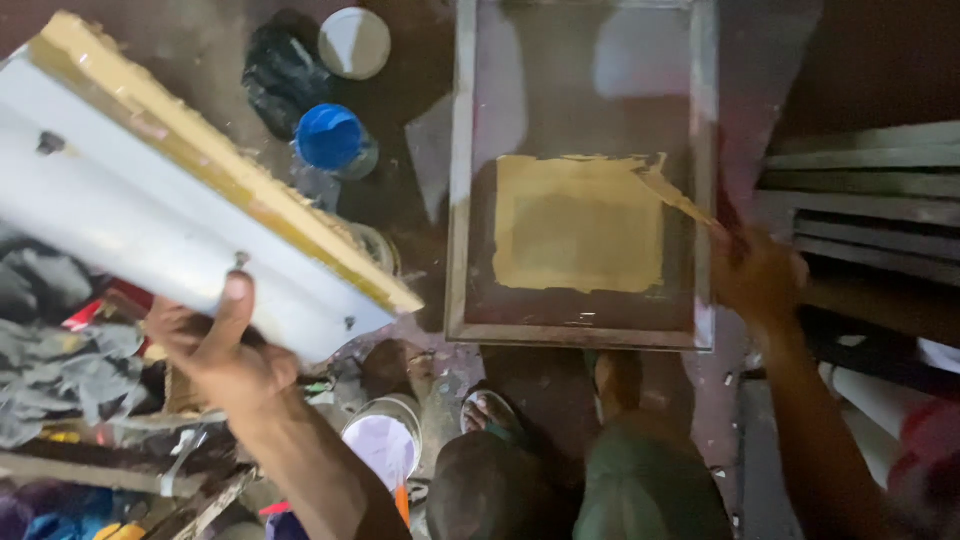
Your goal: Preparing a screen for printing by applying ink with a spatula and cleaning the squeegee.
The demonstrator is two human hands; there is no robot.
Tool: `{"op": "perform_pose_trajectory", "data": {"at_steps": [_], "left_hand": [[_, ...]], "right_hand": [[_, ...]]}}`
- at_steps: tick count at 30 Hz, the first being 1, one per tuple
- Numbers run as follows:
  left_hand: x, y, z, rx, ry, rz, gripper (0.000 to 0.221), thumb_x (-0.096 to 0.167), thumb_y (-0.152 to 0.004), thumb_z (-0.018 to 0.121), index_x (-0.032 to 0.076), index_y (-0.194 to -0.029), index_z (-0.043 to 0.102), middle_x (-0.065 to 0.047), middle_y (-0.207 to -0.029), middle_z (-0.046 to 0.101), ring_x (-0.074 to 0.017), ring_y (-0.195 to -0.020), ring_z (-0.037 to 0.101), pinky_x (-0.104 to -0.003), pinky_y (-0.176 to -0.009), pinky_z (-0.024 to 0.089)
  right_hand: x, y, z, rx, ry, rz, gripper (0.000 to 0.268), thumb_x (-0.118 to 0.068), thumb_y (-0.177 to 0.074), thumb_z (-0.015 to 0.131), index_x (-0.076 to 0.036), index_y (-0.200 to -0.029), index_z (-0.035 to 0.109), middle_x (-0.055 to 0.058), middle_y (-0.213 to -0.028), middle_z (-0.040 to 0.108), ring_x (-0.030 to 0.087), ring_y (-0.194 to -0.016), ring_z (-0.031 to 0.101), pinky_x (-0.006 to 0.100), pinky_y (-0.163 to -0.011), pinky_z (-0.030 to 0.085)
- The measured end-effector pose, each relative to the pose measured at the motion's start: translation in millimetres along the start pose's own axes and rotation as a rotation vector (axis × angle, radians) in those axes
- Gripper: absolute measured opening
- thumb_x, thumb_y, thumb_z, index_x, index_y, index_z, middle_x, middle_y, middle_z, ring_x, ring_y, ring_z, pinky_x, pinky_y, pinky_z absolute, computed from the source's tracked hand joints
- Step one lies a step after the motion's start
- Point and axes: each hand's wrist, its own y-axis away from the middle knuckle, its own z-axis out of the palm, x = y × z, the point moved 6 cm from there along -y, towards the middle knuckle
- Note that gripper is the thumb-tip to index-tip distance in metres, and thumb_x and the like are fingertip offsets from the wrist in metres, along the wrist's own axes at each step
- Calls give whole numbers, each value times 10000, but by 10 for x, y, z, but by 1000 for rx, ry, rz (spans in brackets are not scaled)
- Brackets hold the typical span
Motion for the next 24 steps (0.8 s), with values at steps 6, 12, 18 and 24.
{"op": "perform_pose_trajectory", "data": {"at_steps": [6, 12, 18, 24], "left_hand": [[-240, -52, 399, -263, 290, 16, 279, 74, -954, 749, 69, -1229, 708, -16, -1228, 732, -215, -1213, 658, -373, -1102, 587], [-371, 23, 616, 116, 420, -64, 289, 88, -897, 746, -26, -1153, 676, -236, -1024, 736, -348, -988, 766, -461, -953, 655], [-415, 9, 262, 120, 436, -88, 343, 169, -877, 731, 61, -1194, 654, -127, -1034, 741, -249, -952, 759, -407, -1000, 645], [-506, -39, -471, 124, 418, -94, 305, 178, -892, 690, 100, -1187, 673, -98, -1004, 733, -229, -879, 749, -345, -885, 663]], "right_hand": [[-380, 571, -419, -2, -125, 8, 220, -179, -1136, 561, -4, -1115, 693, 161, -867, 644, 293, -728, 593, 425, -640, 454], [-680, 303, -27, 7, -189, -217, 265, -297, -1025, 680, -50, -945, 734, 123, -647, 633, 309, -577, 655, 341, -535, 482], [-1658, -578, 207, -132, -73, -550, 339, -269, -1016, 578, 36, -881, 634, 226, -710, 690, 410, -677, 701, 506, -626, 528], [-1819, -1249, 637, -169, -28, -716, 238, -240, -957, 618, -57, -804, 614, 124, -618, 629, 316, -577, 647, 433, -591, 464]]}}
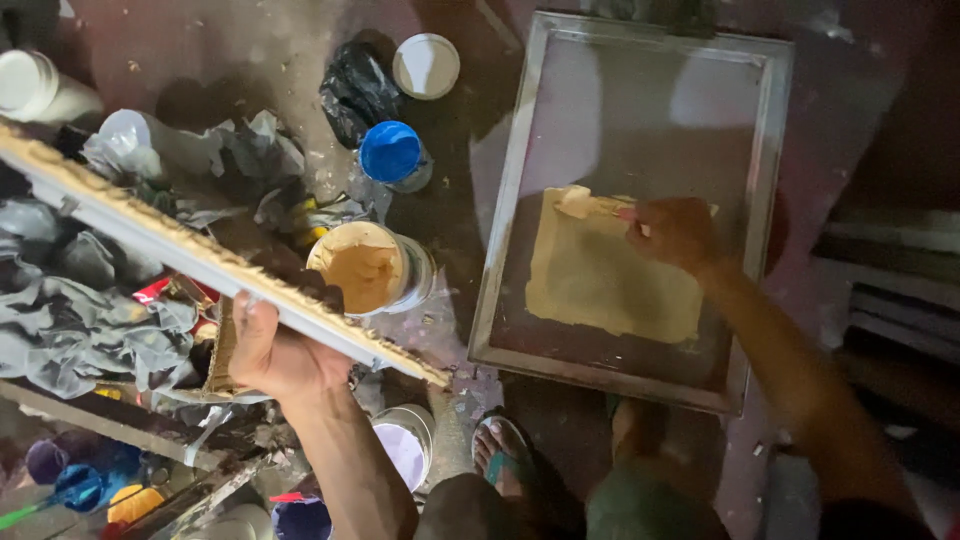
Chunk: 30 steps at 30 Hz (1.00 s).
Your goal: Preparing a screen for printing by applying ink with a spatula and cleaning the squeegee.
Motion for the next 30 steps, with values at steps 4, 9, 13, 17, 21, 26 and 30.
{"op": "perform_pose_trajectory", "data": {"at_steps": [4, 9, 13, 17, 21, 26, 30], "left_hand": [[118, 114, 712, -98, 115, -30, 249, 160, -941, 672, 88, -1179, 681, -86, -997, 729, -193, -859, 727, -295, -768, 636], [-14, 75, 566, -100, 106, -44, 241, 190, -952, 652, 90, -1171, 662, -82, -939, 700, -184, -795, 690, -282, -706, 595], [-79, 48, 423, -105, 93, -63, 238, 223, -964, 630, 93, -1163, 641, -78, -874, 667, -174, -723, 649, -267, -637, 550], [-101, 44, 274, -111, 85, -77, 241, 257, -976, 608, 95, -1155, 620, -73, -809, 634, -164, -651, 607, -252, -567, 504], [-61, 33, 179, -109, 85, -71, 246, 279, -984, 593, 97, -1149, 605, -70, -765, 612, -157, -602, 580, -242, -521, 474], [365, 84, 214, 12, 28, 27, 335, 219, -906, 680, 56, -1193, 626, -116, -942, 727, -235, -730, 697, -347, -688, 623], [1029, 115, 416, 118, -283, 177, 410, 139, -891, 736, -57, -1245, 667, -96, -1138, 741, -246, -1026, 723, -362, -859, 625]], "right_hand": [[52, -156, -94, 118, 60, -155, 259, -255, -869, 662, -58, -704, 625, 162, -568, 612, 381, -537, 643, 449, -546, 470], [242, -278, 12, 114, 6, -193, 227, -259, -870, 668, -110, -701, 647, 123, -574, 627, 301, -509, 631, 356, -531, 456], [190, -326, 23, 106, 56, -202, 171, -251, -796, 689, -109, -703, 666, 124, -531, 594, 322, -484, 620, 384, -507, 468], [159, -372, 15, 87, -11, -225, 109, -200, -817, 692, -129, -735, 679, 79, -542, 602, 262, -493, 620, 347, -512, 450], [44, -293, -32, 131, -138, -210, 171, -192, -864, 690, -76, -739, 687, 110, -580, 624, 271, -502, 599, 374, -508, 433], [402, 127, 265, 308, -309, -27, 200, -250, -979, 704, -56, -955, 747, 116, -669, 630, 292, -628, 636, 354, -580, 478], [-748, 475, -536, 43, -396, 471, 317, -345, -1089, 502, -177, -1100, 770, -7, -785, 643, 165, -629, 535, 370, -604, 396]]}}
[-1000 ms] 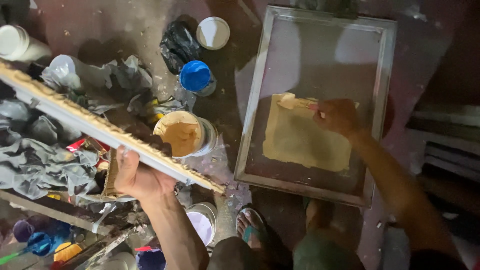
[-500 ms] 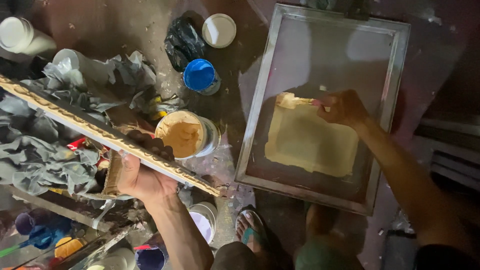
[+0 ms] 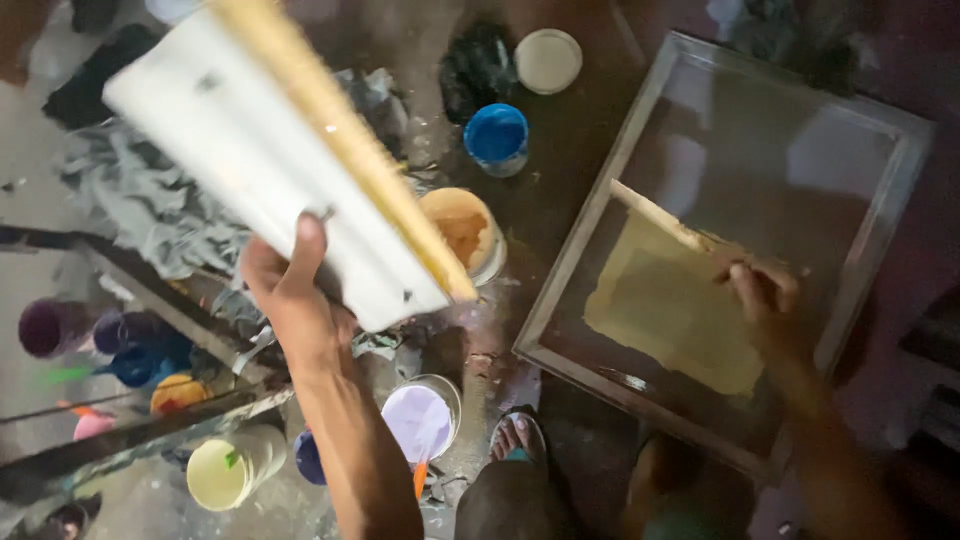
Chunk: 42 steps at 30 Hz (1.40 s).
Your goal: Preparing a screen for printing by applying ink with a spatula and cleaning the squeegee.
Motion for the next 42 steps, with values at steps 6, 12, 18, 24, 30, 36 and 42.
{"op": "perform_pose_trajectory", "data": {"at_steps": [6, 12, 18, 24, 30, 36, 42], "left_hand": [[154, -251, 293, -184, -1429, 449, 494, 274, -828, 848, -143, -1044, 697, -379, -779, 674, -604, -725, 660, -652, -609, 508], [-1323, -636, -471, -199, -1722, 116, 321, 297, -864, 642, 34, -1020, 542, -200, -848, 706, -446, -817, 740, -503, -723, 602], [-1987, -658, -765, -199, -1579, 223, 280, 267, -861, 684, 53, -1002, 570, -220, -802, 648, -476, -792, 721, -563, -657, 580], [-2572, -786, -1030, -276, -1810, 462, 188, 279, -896, 513, 112, -983, 528, -65, -760, 516, -343, -624, 653, -473, -529, 503], [-2166, -802, -1064, -298, -1696, 506, 190, 230, -897, 508, 59, -973, 542, -178, -747, 566, -454, -672, 668, -566, -566, 520], [193, -386, 287, -309, -1209, 369, 261, 65, -818, 692, -90, -1027, 674, -206, -873, 785, -262, -558, 729, -332, -271, 523], [243, -551, 1213, -264, -69, -46, 342, 181, -839, 767, -55, -1085, 740, -126, -1021, 774, -211, -910, 738, -360, -797, 628]], "right_hand": [[-378, 481, 829, -482, -783, 327, 389, -239, -1032, 447, 14, -870, 694, 128, -657, 536, 247, -538, 464, 415, -542, 406], [-826, 683, 1243, -600, -963, 417, 478, -333, -1053, 485, 30, -855, 725, -21, -539, 317, 118, -423, 321, 290, -421, 270], [-1122, 866, 883, -396, -502, 210, 502, -300, -1093, 509, -9, -769, 759, 64, -524, 485, 159, -448, 446, 297, -464, 351], [-1316, 1010, 633, -307, -332, 146, 524, -288, -1097, 498, -27, -750, 791, 98, -550, 513, 186, -504, 460, 325, -541, 385], [-1093, 1135, 326, -176, -663, 144, 435, -251, -1078, 508, 2, -770, 682, 75, -568, 443, 170, -509, 416, 320, -539, 335], [-746, 1159, -36, -59, -724, 23, 425, -259, -1057, 577, -27, -700, 582, -3, -581, 312, 139, -531, 257, 334, -534, 210], [-645, 1114, -540, 258, -839, -104, 334, -308, -1036, 537, -6, -1085, 672, 96, -1027, 653, 172, -853, 575, 263, -738, 443]]}}
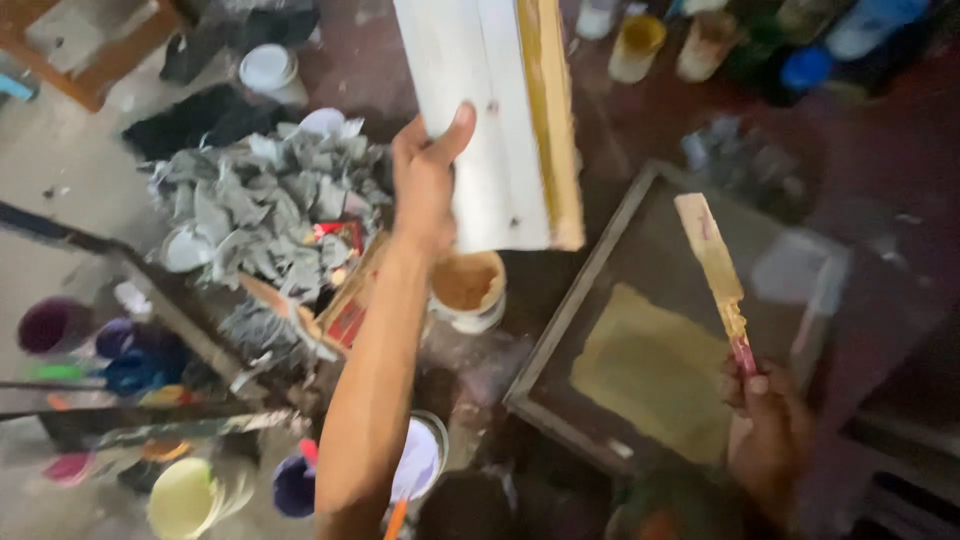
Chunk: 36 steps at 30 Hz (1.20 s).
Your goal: Preparing a screen for printing by applying ink with a spatula and cleaning the squeegee.
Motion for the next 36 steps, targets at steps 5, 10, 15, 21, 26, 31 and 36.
{"op": "perform_pose_trajectory", "data": {"at_steps": [5, 10, 15, 21, 26, 31, 36], "left_hand": [[-164, -194, 1091, 155, 548, -284, 650, 346, -758, 717, -73, -1251, 652, -238, -1228, 704, -383, -1118, 689, -561, -1013, 575], [-774, 113, 1629, 183, 855, -469, 555, 378, -938, 572, 99, -1417, 574, -140, -1356, 653, -322, -1195, 635, -494, -1046, 524], [-1393, 396, 1829, 198, 1003, -573, 479, 400, -977, 584, 121, -1364, 622, -126, -1301, 691, -315, -1132, 666, -481, -974, 555], [-1533, 623, 1967, 234, 1035, -711, 495, 384, -951, 591, 141, -1382, 610, -122, -1329, 686, -323, -1150, 656, -480, -1007, 534], [-1521, 746, 1866, 267, 860, -823, 429, 423, -954, 598, 159, -1289, 633, -93, -1136, 718, -277, -986, 672, -452, -892, 560], [-1353, 726, 1718, 229, 820, -776, 443, 421, -942, 590, 153, -1292, 627, -102, -1154, 701, -280, -1016, 662, -443, -925, 547], [-1341, 691, 1625, 229, 781, -737, 431, 378, -931, 627, 107, -1263, 675, -108, -1134, 729, -284, -977, 686, -433, -868, 578]], "right_hand": [[-703, -8, -31, 206, 247, -443, 308, -343, -1098, 494, -69, -1168, 617, -10, -817, 522, 113, -702, 441, 251, -683, 356], [-716, -66, -48, 365, 430, -747, 357, -292, -1041, 534, 43, -1038, 660, 109, -788, 635, 212, -633, 530, 328, -597, 412], [-692, 51, 19, 366, 500, -837, 368, -266, -998, 518, 55, -1003, 698, 86, -771, 701, 126, -515, 514, 255, -479, 389], [-442, 33, -72, 445, 577, -918, 320, -273, -980, 540, 28, -948, 645, 62, -689, 583, 179, -544, 496, 310, -510, 377], [-500, 60, 14, 419, 622, -1137, 195, -145, -954, 529, 13, -852, 583, 27, -604, 537, 108, -442, 383, 275, -405, 328], [-779, 127, 162, 405, 549, -1260, 228, -131, -927, 550, 66, -825, 606, 93, -608, 578, 164, -453, 460, 273, -430, 380], [-825, 267, 132, 389, 576, -1186, 274, -169, -962, 523, 69, -876, 627, 116, -674, 618, 194, -496, 496, 297, -456, 375]]}}
